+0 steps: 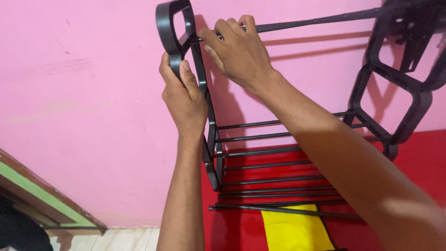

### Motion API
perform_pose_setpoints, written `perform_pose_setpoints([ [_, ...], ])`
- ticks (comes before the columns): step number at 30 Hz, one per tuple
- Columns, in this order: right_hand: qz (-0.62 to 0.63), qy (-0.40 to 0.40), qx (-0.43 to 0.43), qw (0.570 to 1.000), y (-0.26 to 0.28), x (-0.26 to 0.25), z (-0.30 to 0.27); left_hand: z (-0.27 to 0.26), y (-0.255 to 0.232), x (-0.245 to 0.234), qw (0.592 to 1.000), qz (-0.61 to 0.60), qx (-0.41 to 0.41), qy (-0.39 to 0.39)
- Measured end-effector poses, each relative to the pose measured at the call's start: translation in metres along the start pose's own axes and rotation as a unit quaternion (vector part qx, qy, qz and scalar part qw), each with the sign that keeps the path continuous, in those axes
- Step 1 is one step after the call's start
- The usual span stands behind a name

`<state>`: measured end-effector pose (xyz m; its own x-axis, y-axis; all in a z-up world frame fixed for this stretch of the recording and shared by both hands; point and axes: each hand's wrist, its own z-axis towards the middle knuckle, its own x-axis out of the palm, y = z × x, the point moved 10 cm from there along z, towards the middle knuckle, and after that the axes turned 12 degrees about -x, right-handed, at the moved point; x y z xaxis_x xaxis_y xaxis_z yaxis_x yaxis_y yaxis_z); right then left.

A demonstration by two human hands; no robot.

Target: The person disassembles a black metal rack on a red table by removing horizontal rods one by one and placing them on the table. They then wipe the separated frame sections with a yellow cloth.

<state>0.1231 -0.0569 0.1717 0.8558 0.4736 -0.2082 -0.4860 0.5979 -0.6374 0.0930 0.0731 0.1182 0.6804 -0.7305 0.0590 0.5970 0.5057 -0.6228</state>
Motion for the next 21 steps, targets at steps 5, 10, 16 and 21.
perform_pose_setpoints([
  [5, -0.027, 0.009, -0.025, 0.999, 0.003, 0.016, 0.014, -0.001, -0.002, 0.001, 1.0, -0.017, 0.013, 0.003],
  [10, 0.04, -0.002, -0.014, 0.999, -0.004, 0.026, 0.023, -0.001, 0.001, 0.001, 1.0, -0.003, -0.014, 0.004],
  [16, -0.019, 0.042, -0.026, 0.999, -0.007, 0.026, 0.023, 0.0, 0.001, 0.002, 1.0, -0.001, -0.016, 0.008],
  [21, -0.035, 0.054, -0.025, 0.998, -0.009, 0.017, 0.024, 0.0, 0.0, 0.004, 1.0, -0.008, 0.001, 0.019],
])
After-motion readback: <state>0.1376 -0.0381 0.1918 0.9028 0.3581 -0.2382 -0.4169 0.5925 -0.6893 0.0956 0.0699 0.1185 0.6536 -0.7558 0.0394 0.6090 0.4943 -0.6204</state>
